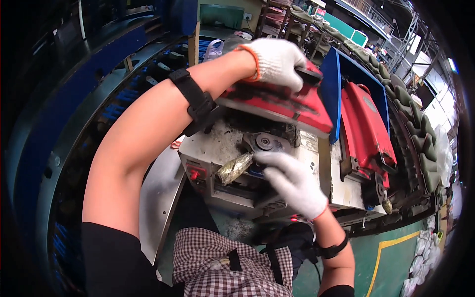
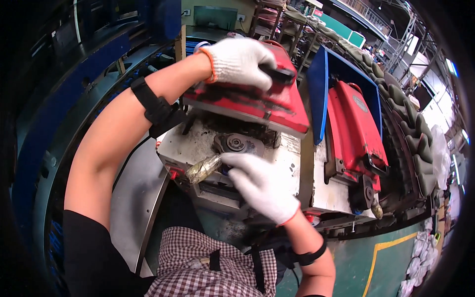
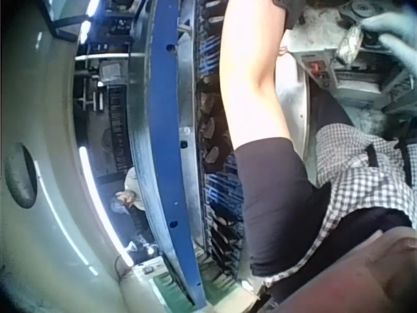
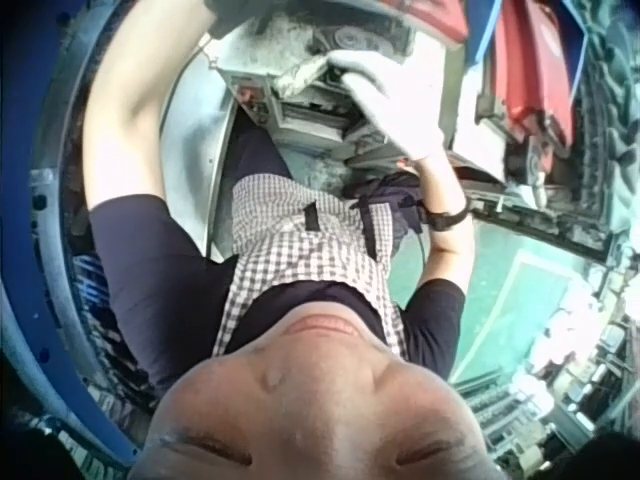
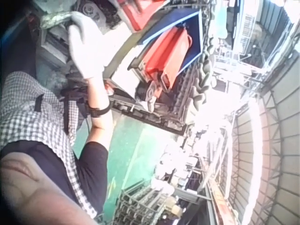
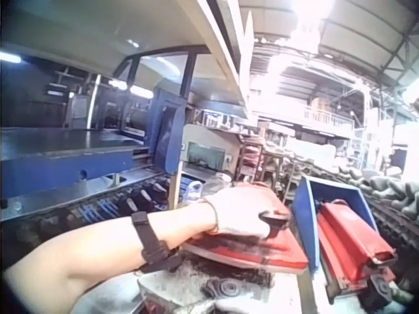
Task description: Processing shoe uppers and soles using industrial heating and lasting machines.
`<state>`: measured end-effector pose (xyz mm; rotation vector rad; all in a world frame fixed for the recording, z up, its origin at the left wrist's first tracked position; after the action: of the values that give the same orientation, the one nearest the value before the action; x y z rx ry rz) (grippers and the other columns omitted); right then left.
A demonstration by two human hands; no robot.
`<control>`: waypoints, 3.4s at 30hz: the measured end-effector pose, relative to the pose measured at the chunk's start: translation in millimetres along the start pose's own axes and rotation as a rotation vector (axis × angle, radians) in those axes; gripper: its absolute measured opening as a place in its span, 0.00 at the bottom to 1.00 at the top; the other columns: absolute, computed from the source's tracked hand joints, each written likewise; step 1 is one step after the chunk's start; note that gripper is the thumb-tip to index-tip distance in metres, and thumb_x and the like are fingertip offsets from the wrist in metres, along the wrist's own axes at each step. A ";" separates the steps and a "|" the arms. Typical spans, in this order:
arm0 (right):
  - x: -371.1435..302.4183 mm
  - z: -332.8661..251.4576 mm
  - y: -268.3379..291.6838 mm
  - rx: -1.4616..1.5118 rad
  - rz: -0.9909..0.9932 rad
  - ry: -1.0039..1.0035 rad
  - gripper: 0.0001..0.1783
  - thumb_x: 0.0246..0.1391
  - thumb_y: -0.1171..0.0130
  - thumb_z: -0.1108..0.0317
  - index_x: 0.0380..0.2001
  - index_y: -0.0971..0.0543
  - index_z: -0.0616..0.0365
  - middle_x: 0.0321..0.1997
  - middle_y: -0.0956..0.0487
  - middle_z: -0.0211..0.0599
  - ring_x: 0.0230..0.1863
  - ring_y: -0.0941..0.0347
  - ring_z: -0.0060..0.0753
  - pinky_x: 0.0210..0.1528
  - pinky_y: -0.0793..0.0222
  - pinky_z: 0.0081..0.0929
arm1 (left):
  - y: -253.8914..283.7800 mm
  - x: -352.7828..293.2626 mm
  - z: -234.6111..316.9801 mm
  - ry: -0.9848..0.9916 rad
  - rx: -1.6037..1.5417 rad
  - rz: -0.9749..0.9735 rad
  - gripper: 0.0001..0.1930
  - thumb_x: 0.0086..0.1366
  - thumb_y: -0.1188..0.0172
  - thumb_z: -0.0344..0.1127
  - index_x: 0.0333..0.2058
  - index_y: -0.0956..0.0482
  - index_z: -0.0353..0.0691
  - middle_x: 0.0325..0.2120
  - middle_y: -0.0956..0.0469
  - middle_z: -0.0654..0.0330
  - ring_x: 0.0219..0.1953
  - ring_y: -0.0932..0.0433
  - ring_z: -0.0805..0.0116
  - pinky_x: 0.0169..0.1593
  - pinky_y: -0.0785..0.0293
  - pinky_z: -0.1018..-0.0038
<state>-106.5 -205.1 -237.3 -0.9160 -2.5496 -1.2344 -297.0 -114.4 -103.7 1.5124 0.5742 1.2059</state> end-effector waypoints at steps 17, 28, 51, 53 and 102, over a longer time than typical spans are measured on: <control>199.9 181.0 13.3 -0.166 -0.152 -0.171 0.50 0.61 0.45 0.33 0.73 0.37 0.61 0.75 0.36 0.51 0.74 0.40 0.48 0.73 0.41 0.40 | -23.3 -84.9 -5.4 -0.072 -0.001 0.862 0.43 0.53 0.29 0.48 0.68 0.32 0.48 0.68 0.34 0.48 0.71 0.37 0.42 0.72 0.42 0.46; 121.1 20.3 10.8 1.041 0.288 -0.660 0.28 0.68 0.52 0.39 0.47 0.18 0.52 0.43 0.13 0.32 0.40 0.15 0.31 0.29 0.23 0.28 | -126.0 -204.2 -29.0 0.769 -2.075 0.704 0.33 0.73 0.38 0.52 0.69 0.34 0.42 0.61 0.25 0.54 0.62 0.24 0.64 0.64 0.27 0.61; 33.6 69.6 59.8 0.143 0.530 -0.231 0.27 0.75 0.57 0.68 0.71 0.37 0.69 0.74 0.34 0.46 0.73 0.34 0.41 0.71 0.33 0.34 | -171.5 -399.2 -393.3 1.595 -0.324 0.837 0.51 0.58 0.30 0.53 0.72 0.46 0.32 0.65 0.31 0.35 0.67 0.29 0.40 0.69 0.34 0.58; 18.5 82.3 64.6 0.307 0.573 -0.273 0.26 0.74 0.56 0.70 0.70 0.34 0.70 0.73 0.33 0.45 0.72 0.32 0.40 0.70 0.31 0.33 | -164.8 -390.4 -375.5 1.625 -0.296 0.635 0.47 0.63 0.36 0.57 0.72 0.43 0.34 0.66 0.32 0.35 0.70 0.34 0.40 0.70 0.35 0.57; 148.2 -22.4 -76.8 1.080 -0.353 -0.514 0.44 0.73 0.47 0.46 0.80 0.53 0.48 0.58 0.27 0.31 0.48 0.28 0.17 0.52 0.24 0.23 | -75.5 -256.3 -51.7 0.347 -2.567 0.692 0.38 0.61 0.44 0.43 0.69 0.36 0.30 0.63 0.27 0.39 0.63 0.24 0.45 0.70 0.31 0.49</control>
<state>-272.8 -190.6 -214.9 -0.5382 -3.1599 0.5081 -421.3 -284.6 -275.9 -0.8392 -1.2011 1.3076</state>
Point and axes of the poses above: each hand's wrist, its own x-axis towards the middle knuckle, its own y-axis out of the back of the hand, z = x × y, the point moved 4 cm from there along x, towards the middle knuckle
